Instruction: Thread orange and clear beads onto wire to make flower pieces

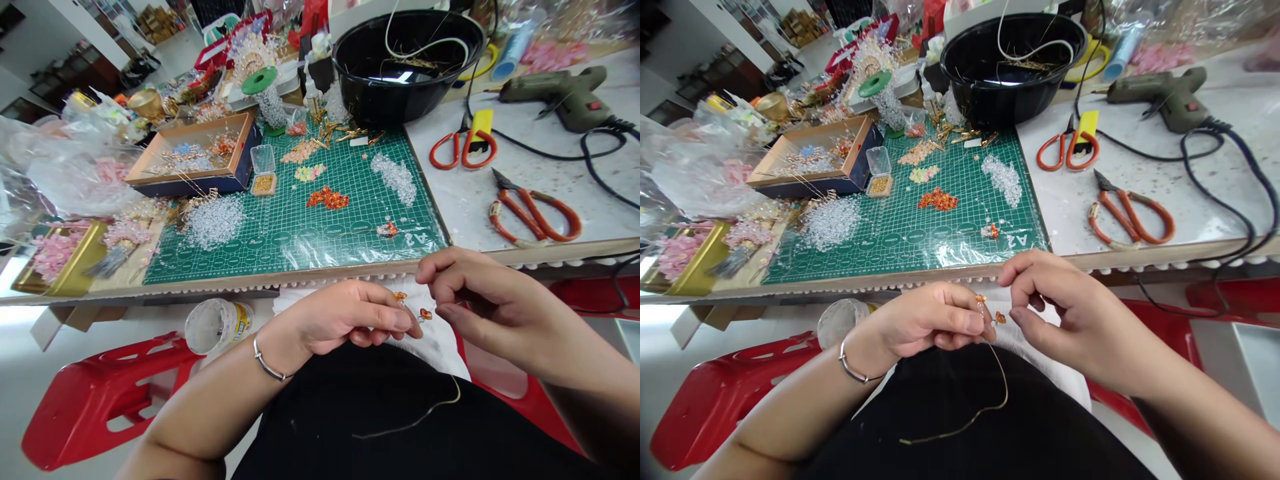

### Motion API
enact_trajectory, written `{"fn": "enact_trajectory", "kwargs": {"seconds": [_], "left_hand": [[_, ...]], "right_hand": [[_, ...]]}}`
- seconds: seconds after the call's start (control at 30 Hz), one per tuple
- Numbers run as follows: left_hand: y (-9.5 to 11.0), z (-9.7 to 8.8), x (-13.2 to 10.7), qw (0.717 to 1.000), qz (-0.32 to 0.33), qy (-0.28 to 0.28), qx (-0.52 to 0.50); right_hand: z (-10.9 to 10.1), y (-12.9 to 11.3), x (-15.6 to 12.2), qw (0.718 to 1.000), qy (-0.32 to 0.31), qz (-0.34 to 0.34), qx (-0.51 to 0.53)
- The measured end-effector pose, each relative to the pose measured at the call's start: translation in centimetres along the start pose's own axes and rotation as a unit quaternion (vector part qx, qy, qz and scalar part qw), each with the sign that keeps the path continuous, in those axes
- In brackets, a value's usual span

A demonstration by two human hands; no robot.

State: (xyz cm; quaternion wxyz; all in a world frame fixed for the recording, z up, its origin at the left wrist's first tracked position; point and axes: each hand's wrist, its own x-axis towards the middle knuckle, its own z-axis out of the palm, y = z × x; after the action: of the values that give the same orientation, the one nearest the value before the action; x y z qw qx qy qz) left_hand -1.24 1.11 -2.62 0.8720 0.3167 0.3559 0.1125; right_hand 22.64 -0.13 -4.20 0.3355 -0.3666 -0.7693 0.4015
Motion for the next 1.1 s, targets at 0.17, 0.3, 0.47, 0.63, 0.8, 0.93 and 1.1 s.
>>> {"fn": "enact_trajectory", "kwargs": {"seconds": [0.17, 0.3, 0.47, 0.63, 0.8, 0.93, 1.1], "left_hand": [[0.0, 0.2, 0.0, 1.0, 0.005, 0.0, -0.019], [-0.1, 0.3, 0.0, 1.0, 0.001, 0.001, -0.008], [-0.3, 0.3, -0.1, 1.0, 0.008, -0.004, -0.006], [-0.2, 0.6, -0.3, 0.999, 0.025, 0.005, -0.022], [-0.2, 0.6, -0.4, 0.999, 0.023, 0.013, -0.026], [-0.3, 0.5, -0.3, 0.999, 0.032, 0.009, -0.029], [-0.3, 0.6, -0.4, 0.999, 0.028, 0.007, -0.028]], "right_hand": [[0.2, -0.3, -0.6, 1.0, 0.008, 0.016, 0.003], [0.2, -0.8, -0.7, 1.0, 0.004, 0.025, -0.001], [0.2, -1.0, -0.7, 1.0, 0.012, 0.024, -0.009], [0.8, -1.3, -0.8, 0.998, 0.06, 0.023, 0.003], [1.4, -1.5, -0.8, 0.995, 0.087, 0.04, 0.015], [1.3, -1.7, -0.7, 0.996, 0.083, 0.033, -0.018], [0.8, -2.4, -0.4, 0.993, 0.078, -0.008, -0.087]]}}
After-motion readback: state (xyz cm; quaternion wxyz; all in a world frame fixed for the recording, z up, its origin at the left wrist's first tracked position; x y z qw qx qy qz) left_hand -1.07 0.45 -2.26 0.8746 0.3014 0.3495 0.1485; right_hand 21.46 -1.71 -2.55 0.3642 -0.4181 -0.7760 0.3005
